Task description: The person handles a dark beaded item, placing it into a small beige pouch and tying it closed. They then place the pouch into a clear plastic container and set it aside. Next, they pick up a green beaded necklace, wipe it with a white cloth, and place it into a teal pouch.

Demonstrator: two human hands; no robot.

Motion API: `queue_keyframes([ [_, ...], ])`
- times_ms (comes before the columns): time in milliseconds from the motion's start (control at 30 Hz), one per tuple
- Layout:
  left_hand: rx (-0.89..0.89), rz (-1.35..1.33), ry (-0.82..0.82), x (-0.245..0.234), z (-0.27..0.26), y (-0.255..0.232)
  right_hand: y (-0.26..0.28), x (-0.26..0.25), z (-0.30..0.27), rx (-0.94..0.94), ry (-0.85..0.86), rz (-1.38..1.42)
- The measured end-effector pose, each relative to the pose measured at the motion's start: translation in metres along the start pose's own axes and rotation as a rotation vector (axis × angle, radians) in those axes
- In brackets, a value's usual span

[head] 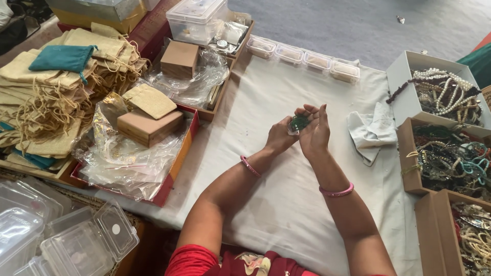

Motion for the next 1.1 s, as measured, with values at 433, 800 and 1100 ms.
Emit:
queue_keyframes([
  [433, 0.206, -0.101, -0.097, -0.025, -0.009, -0.025, 0.012, -0.002, -0.001, -0.213, -0.079, -0.138],
  [800, 0.252, -0.218, -0.137, -0.04, -0.009, -0.029, -0.023, -0.034, -0.002, -0.393, 0.0, -0.827],
  [1100, 0.392, -0.175, -0.142, -0.012, 0.014, 0.016, -0.034, -0.042, 0.003, -0.034, 0.05, -0.416],
])
Point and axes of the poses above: each hand's wrist, its own z-axis towards the middle knuckle, its own x-axis out of the palm, y = z × x, the point moved 5 cm from there along z, towards the middle knuckle, and after that the axes turned 9 degrees about -x, right-handed, at the moved point
